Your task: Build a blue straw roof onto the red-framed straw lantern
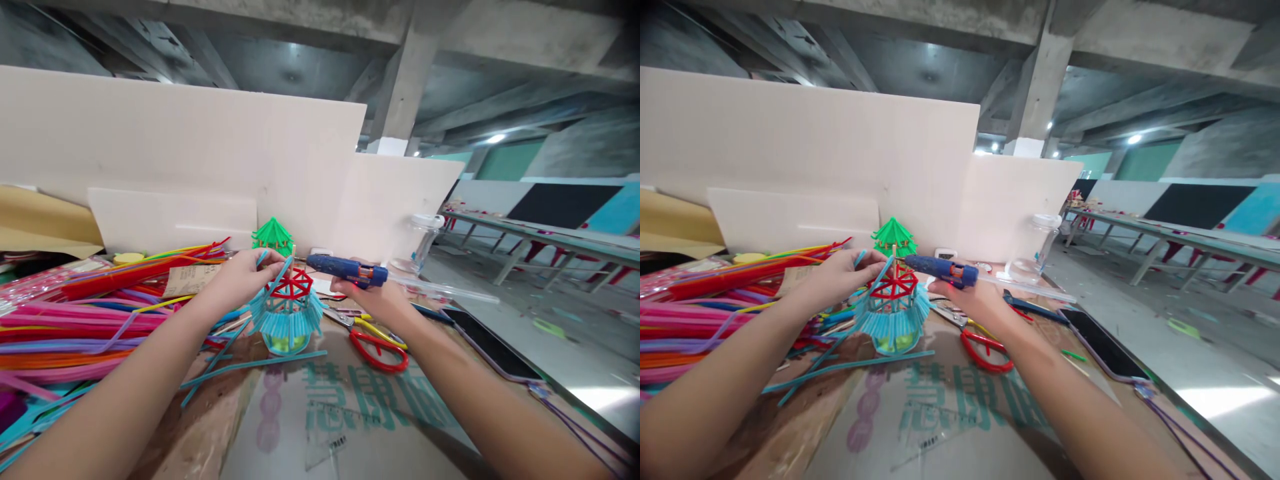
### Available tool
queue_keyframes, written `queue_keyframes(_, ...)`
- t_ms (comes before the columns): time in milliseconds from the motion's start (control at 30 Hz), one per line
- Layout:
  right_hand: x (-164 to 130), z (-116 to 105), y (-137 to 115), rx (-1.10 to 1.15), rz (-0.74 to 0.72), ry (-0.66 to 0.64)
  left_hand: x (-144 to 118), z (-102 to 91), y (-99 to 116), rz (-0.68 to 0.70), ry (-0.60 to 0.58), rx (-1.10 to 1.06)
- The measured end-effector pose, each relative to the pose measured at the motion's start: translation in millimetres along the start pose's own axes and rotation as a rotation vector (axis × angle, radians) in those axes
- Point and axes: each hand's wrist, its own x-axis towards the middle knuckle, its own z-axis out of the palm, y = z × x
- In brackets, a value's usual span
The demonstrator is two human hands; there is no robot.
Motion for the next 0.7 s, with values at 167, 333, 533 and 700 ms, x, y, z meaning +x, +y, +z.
queue_keyframes(167, 0.4, -0.2, 1.7, -0.006, -0.008, -0.001, 0.5, 0.6, -1.8, 0.012, -0.003, -0.019)
queue_keyframes(333, -0.5, -0.5, -0.2, 0.010, -0.038, -0.005, 2.0, 0.9, -4.9, 0.014, -0.003, -0.017)
queue_keyframes(533, -0.9, 0.2, -3.5, 0.022, -0.075, 0.012, 1.9, 1.2, -3.4, -0.020, 0.004, 0.011)
queue_keyframes(700, 0.3, 0.9, 1.7, -0.002, -0.064, 0.026, 1.3, 0.8, -2.7, -0.001, 0.000, 0.006)
